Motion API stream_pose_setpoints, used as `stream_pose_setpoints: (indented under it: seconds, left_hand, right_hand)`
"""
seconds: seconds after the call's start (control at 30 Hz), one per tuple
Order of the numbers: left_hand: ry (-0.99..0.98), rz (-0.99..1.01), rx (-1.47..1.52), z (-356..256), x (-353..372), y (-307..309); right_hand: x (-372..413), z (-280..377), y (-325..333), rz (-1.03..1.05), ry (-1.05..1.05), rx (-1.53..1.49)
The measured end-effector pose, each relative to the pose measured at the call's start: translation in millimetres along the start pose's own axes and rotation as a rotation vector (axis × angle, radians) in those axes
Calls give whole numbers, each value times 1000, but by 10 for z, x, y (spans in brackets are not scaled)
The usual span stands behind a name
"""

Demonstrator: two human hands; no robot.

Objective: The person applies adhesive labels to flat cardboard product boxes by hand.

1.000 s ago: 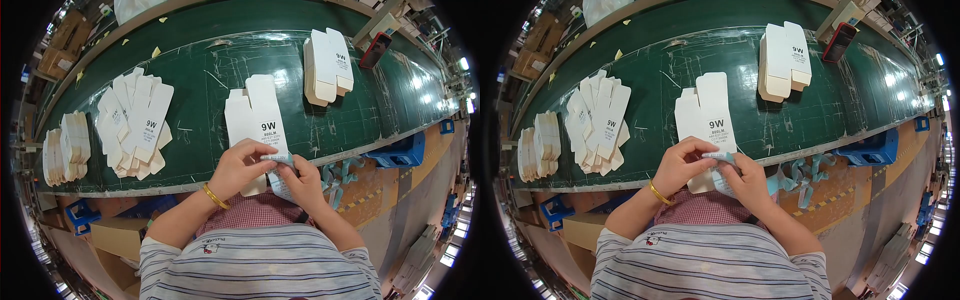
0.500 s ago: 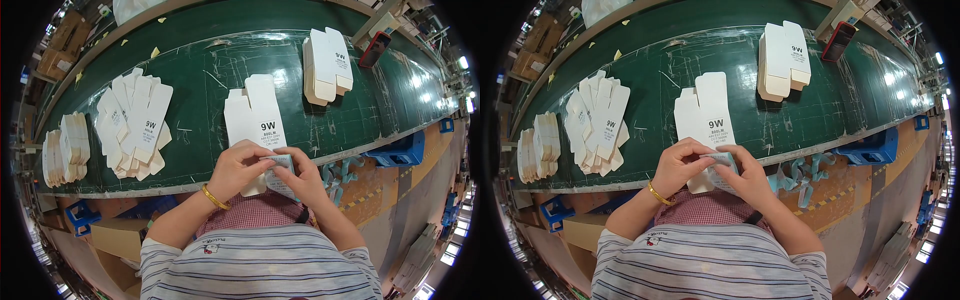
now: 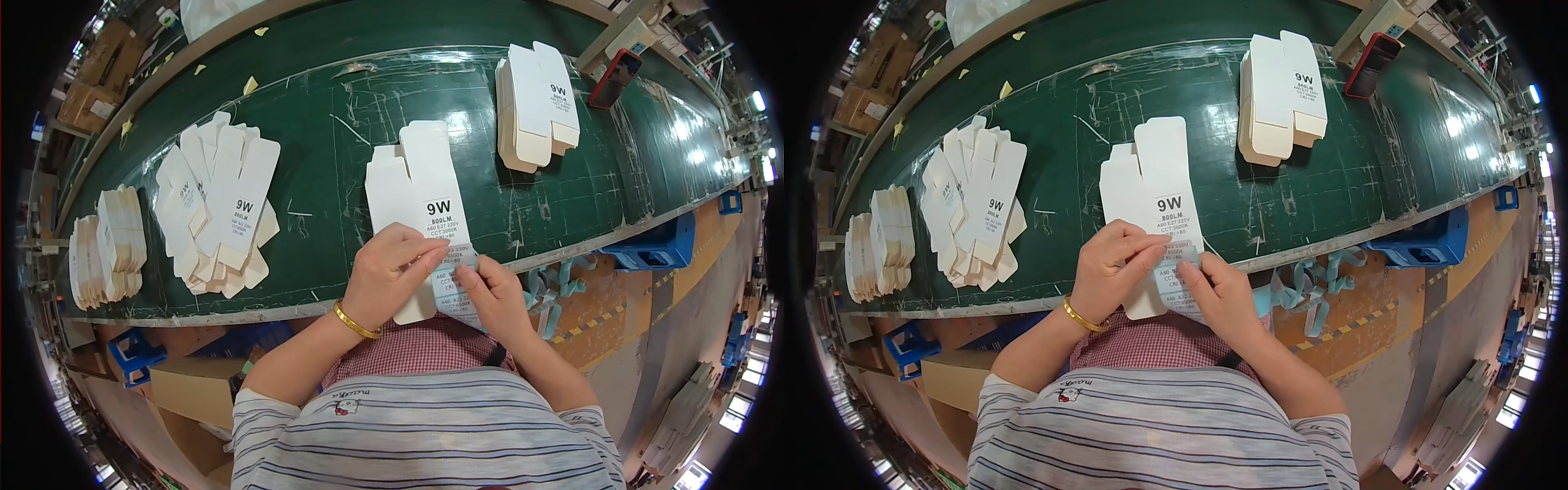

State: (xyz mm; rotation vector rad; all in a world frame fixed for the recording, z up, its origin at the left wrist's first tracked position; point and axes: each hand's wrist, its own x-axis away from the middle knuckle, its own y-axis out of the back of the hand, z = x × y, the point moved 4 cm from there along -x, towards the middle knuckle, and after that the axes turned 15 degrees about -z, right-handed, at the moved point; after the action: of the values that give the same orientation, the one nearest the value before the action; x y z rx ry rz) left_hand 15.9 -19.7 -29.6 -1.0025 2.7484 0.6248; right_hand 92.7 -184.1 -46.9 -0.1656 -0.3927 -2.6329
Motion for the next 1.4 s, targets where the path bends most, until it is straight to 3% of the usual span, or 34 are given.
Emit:
stream_pose_setpoints:
  seconds: [0.17,0.3,0.5,1.4]
  left_hand:
    - [-84,-46,-40,70,-71,138]
    - [-361,12,-220,156,-54,230]
    - [-468,122,-248,198,-38,180]
    - [-470,142,-343,175,-80,96]
  right_hand:
    - [-83,-133,-69,7,-283,-138]
    - [-181,-164,-112,3,-541,-225]
    - [-242,-141,-119,-2,-672,-272]
    - [-298,-108,-127,-10,-735,-234]
